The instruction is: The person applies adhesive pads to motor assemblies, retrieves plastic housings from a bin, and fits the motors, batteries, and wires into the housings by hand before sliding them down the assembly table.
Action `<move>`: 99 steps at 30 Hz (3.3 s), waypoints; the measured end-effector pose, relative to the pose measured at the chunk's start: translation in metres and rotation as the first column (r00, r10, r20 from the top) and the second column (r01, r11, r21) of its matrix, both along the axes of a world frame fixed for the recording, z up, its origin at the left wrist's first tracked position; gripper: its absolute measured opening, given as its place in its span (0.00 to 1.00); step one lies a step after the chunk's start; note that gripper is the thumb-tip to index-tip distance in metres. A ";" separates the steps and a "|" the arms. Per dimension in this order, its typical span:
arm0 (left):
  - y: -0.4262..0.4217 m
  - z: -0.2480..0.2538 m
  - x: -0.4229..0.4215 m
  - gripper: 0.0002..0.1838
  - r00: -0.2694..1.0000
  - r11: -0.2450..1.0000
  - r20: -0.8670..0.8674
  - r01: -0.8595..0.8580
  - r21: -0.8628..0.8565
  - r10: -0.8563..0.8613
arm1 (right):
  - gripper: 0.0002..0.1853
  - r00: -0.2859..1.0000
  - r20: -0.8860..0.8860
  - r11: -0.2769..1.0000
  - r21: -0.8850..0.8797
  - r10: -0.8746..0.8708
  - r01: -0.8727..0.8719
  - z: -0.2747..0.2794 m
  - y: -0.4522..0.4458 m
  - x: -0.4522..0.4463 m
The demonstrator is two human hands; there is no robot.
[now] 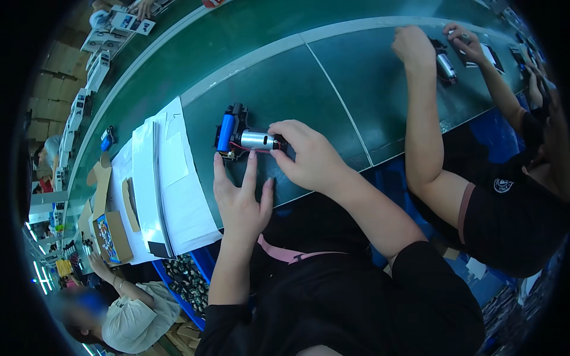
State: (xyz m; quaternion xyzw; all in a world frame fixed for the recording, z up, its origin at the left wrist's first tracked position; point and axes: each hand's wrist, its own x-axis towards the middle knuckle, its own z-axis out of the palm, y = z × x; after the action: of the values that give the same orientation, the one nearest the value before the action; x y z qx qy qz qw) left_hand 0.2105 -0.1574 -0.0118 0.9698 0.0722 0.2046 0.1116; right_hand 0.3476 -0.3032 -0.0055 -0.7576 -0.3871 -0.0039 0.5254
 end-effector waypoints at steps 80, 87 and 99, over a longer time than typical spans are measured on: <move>0.000 0.010 0.014 0.30 0.992 0.979 0.046 -0.125 0.161 0.119 | 0.24 0.993 -0.098 0.996 0.044 -0.070 0.074 -0.005 0.010 -0.008; -0.006 -0.006 0.010 0.30 0.977 0.984 0.115 -0.180 -0.003 0.179 | 0.28 0.986 -0.163 1.000 -0.003 -0.022 0.022 -0.002 0.005 -0.011; 0.015 0.003 -0.009 0.31 0.971 0.837 0.227 0.059 -0.544 0.079 | 0.29 0.942 -0.333 0.978 0.209 0.049 0.023 -0.017 0.007 -0.011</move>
State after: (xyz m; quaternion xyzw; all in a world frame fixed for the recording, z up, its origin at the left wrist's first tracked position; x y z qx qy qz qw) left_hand 0.2013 -0.1427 -0.0088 0.8651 0.1187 0.2919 0.3903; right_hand 0.3365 -0.2960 -0.0229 -0.6849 -0.2943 0.0882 0.6607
